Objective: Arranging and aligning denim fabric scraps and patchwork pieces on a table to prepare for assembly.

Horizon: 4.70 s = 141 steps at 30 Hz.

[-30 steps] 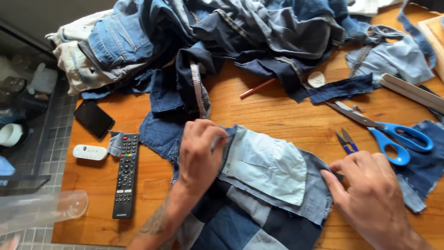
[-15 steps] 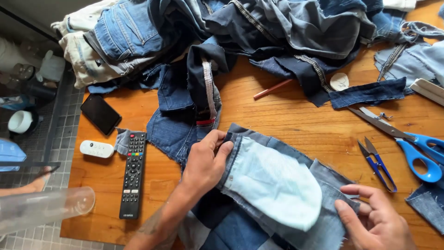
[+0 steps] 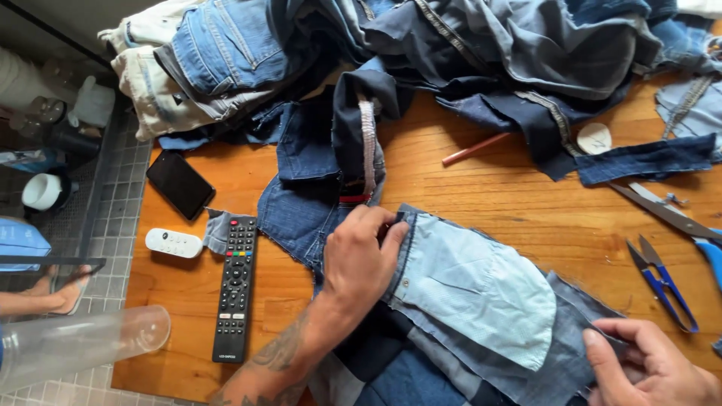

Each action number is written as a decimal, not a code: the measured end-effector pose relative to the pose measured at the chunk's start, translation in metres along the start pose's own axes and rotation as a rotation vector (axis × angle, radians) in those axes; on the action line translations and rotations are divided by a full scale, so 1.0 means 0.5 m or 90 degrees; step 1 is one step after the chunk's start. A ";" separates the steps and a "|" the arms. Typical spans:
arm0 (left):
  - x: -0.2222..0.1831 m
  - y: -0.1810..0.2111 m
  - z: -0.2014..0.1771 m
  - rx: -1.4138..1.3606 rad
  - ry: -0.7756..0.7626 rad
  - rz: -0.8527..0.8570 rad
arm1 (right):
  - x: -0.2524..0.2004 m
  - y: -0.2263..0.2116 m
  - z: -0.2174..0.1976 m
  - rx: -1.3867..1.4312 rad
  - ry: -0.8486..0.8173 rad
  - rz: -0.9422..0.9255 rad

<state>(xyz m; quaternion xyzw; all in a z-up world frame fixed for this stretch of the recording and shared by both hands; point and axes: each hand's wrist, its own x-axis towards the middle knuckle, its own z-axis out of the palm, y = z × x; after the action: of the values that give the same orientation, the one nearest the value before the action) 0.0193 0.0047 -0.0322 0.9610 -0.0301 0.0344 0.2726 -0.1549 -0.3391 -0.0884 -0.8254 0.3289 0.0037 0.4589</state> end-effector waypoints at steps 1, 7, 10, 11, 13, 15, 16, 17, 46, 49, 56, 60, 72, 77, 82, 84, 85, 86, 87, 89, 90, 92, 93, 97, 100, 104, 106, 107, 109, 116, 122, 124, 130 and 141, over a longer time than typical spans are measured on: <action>-0.004 0.000 0.004 -0.003 0.035 0.034 | 0.020 0.042 0.003 0.001 -0.018 0.003; 0.012 -0.011 -0.009 -0.051 0.040 0.097 | -0.029 -0.023 0.006 0.127 0.010 0.008; 0.027 -0.018 -0.010 -0.141 0.058 0.152 | -0.024 0.007 0.007 0.093 0.025 0.018; 0.032 -0.020 -0.008 -0.143 0.057 0.154 | -0.028 0.006 0.004 0.092 0.027 0.019; 0.038 -0.027 -0.006 -0.157 0.026 0.154 | -0.035 0.005 0.002 0.094 0.007 0.011; 0.037 -0.024 -0.005 -0.123 0.025 0.134 | -0.036 0.005 0.002 -0.005 0.030 -0.003; 0.036 -0.023 -0.005 -0.089 0.024 0.114 | -0.037 0.006 0.002 -0.101 0.053 -0.018; 0.036 -0.024 -0.003 -0.090 0.023 0.114 | -0.036 0.014 0.001 -0.102 0.053 -0.017; -0.089 0.140 -0.016 -0.047 -0.049 0.695 | -0.012 -0.089 -0.045 -0.383 0.043 -0.067; -0.092 0.110 -0.016 -0.239 0.087 0.400 | -0.011 -0.103 -0.047 -0.422 0.009 -0.016; -0.102 0.066 -0.067 -0.278 0.058 -0.051 | -0.008 -0.092 -0.044 -0.392 0.031 -0.033; -0.129 0.089 -0.090 -0.198 -0.005 0.073 | -0.002 -0.098 -0.049 -0.420 0.030 -0.086; -0.152 0.133 -0.039 -0.163 -0.112 0.570 | 0.017 -0.098 -0.056 -0.462 0.028 -0.032; -0.111 0.125 -0.043 -0.150 0.069 0.380 | 0.025 -0.089 -0.061 -0.404 0.038 -0.025; -0.086 0.043 -0.003 0.142 0.059 0.114 | 0.033 -0.095 -0.068 -0.378 -0.003 0.021; -0.081 0.042 -0.001 0.139 0.043 0.114 | 0.036 -0.105 -0.072 -0.372 -0.017 0.022; -0.081 0.041 -0.003 0.138 0.027 0.111 | 0.037 -0.110 -0.073 -0.367 -0.033 0.021; -0.077 0.034 -0.001 0.139 0.026 0.110 | 0.034 -0.109 -0.073 -0.367 -0.035 0.022; -0.072 0.027 0.001 0.102 0.010 0.093 | 0.036 -0.110 -0.073 -0.380 -0.039 0.020; -0.060 0.017 0.002 0.064 -0.003 0.075 | 0.037 -0.104 -0.071 -0.392 -0.043 0.017; -0.053 0.015 0.002 0.057 -0.021 0.058 | 0.037 -0.097 -0.070 -0.395 -0.030 0.004; -0.039 0.017 0.001 0.053 -0.034 0.038 | 0.035 -0.084 -0.062 -0.396 -0.018 -0.014; -0.031 0.022 0.002 0.056 -0.010 0.050 | 0.032 -0.077 -0.058 -0.422 0.013 -0.043; 0.000 0.009 0.031 0.030 0.081 0.101 | 0.033 -0.025 -0.040 -0.468 0.116 -0.159; 0.000 0.028 0.015 -0.018 0.117 0.147 | 0.024 -0.024 -0.036 -0.460 0.148 -0.174; 0.003 0.044 -0.003 -0.089 0.115 0.263 | 0.018 -0.024 -0.030 -0.445 0.166 -0.171; -0.006 0.039 0.002 -0.085 0.098 0.264 | 0.015 -0.036 -0.033 -0.410 0.142 -0.163; -0.007 0.035 -0.001 -0.082 0.100 0.259 | 0.024 -0.035 -0.033 -0.410 0.138 -0.168; -0.005 0.032 -0.003 -0.200 0.019 0.143 | 0.044 -0.031 -0.035 -0.151 0.021 -0.159; -0.029 0.044 -0.037 -0.482 -0.061 -0.145 | 0.024 -0.037 -0.035 -0.319 0.086 -0.174; -0.051 0.079 -0.051 -0.242 -0.014 -0.101 | 0.020 -0.014 -0.032 -0.435 0.153 -0.160; -0.055 0.072 -0.045 -0.187 -0.069 -0.160 | 0.019 -0.021 -0.033 -0.433 0.144 -0.161; -0.036 0.041 -0.006 -0.256 0.040 0.021 | 0.018 -0.036 -0.037 -0.449 0.107 -0.115; 0.002 -0.007 0.049 -0.267 0.105 0.218 | 0.018 -0.039 -0.029 -0.389 0.112 -0.136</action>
<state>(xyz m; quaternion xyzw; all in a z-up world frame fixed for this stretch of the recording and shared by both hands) 0.0220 -0.0053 -0.0548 0.8585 -0.1761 0.1511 0.4573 -0.1417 -0.3478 -0.0682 -0.9518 0.2624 -0.0175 0.1576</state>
